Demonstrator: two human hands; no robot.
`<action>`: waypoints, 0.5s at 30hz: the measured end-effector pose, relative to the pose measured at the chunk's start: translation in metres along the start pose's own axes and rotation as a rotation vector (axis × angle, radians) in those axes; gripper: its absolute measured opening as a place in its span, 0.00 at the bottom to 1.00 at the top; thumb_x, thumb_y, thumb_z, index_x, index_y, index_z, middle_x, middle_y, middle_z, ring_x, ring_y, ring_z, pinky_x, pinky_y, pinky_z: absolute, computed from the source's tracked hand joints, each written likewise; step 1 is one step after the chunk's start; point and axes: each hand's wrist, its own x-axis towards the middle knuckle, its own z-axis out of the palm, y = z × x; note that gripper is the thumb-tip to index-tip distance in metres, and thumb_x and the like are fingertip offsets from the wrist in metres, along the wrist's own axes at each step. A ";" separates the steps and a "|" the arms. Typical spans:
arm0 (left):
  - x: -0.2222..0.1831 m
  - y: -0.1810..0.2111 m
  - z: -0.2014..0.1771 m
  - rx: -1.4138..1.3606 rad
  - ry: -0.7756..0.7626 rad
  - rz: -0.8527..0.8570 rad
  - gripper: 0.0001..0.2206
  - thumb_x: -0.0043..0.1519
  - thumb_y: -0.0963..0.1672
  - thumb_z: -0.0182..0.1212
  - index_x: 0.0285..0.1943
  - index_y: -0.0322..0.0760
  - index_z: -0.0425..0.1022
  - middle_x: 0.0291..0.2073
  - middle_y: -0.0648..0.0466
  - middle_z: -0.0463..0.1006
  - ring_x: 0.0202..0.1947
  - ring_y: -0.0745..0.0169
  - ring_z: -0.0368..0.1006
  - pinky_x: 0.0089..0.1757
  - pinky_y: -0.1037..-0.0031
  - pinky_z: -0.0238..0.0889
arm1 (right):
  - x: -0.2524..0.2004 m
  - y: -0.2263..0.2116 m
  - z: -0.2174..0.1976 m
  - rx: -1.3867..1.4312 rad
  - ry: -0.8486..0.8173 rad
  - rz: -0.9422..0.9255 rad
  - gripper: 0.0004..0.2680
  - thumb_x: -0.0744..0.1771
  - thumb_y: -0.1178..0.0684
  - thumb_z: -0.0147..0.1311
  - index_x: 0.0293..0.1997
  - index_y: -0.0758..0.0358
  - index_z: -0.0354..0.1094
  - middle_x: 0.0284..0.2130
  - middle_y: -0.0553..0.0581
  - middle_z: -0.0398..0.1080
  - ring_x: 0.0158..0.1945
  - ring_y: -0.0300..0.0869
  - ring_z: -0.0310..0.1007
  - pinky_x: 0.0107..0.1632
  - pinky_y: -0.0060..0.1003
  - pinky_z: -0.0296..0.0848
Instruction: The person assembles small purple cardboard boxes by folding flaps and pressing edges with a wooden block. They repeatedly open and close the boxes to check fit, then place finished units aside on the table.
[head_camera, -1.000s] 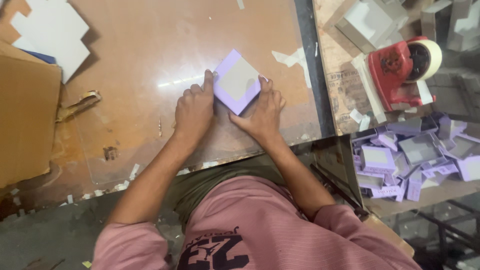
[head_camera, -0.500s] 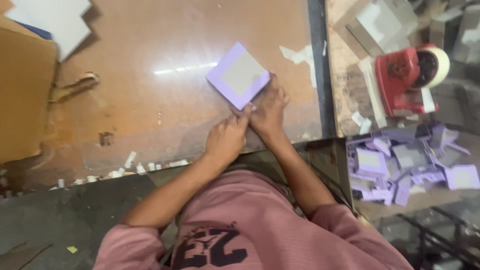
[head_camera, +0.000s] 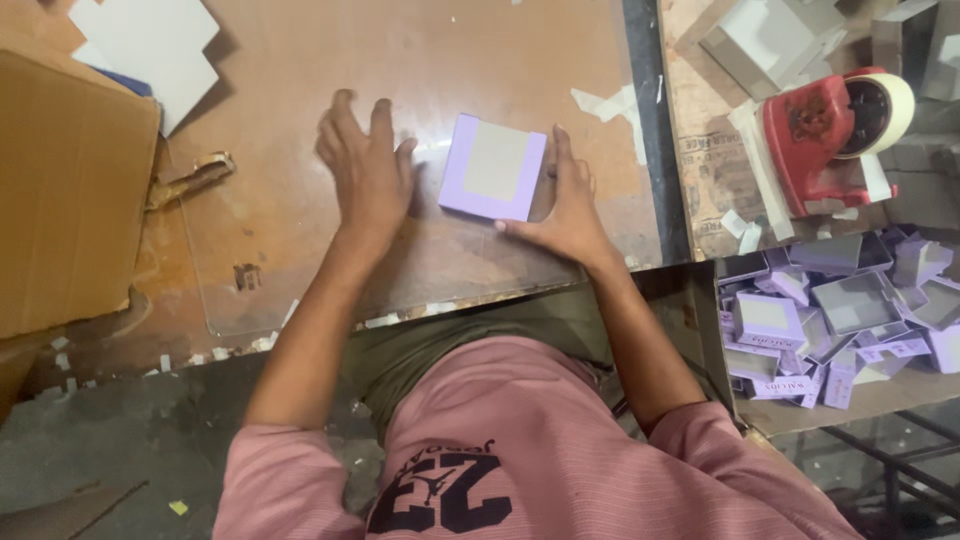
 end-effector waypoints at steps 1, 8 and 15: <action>0.005 -0.003 0.011 0.122 0.077 0.082 0.18 0.59 0.45 0.66 0.57 0.34 0.73 0.50 0.30 0.77 0.52 0.33 0.73 0.52 0.55 0.62 | 0.005 0.000 0.004 -0.074 0.040 -0.067 0.50 0.56 0.36 0.74 0.77 0.71 0.35 0.61 0.76 0.58 0.63 0.62 0.57 0.67 0.56 0.52; 0.007 0.012 0.066 -0.573 -0.174 -0.045 0.16 0.65 0.40 0.67 0.61 0.34 0.73 0.43 0.47 0.83 0.50 0.51 0.76 0.54 0.64 0.65 | 0.012 -0.003 0.021 -0.023 0.061 -0.061 0.32 0.65 0.45 0.66 0.74 0.69 0.50 0.57 0.71 0.66 0.62 0.58 0.63 0.67 0.52 0.56; -0.057 0.048 0.050 -0.803 -0.016 -0.508 0.28 0.61 0.36 0.65 0.72 0.25 0.64 0.50 0.47 0.82 0.46 0.63 0.73 0.48 0.75 0.68 | 0.008 -0.023 0.017 0.279 0.029 0.045 0.32 0.61 0.52 0.69 0.71 0.68 0.54 0.56 0.68 0.70 0.60 0.49 0.72 0.63 0.41 0.71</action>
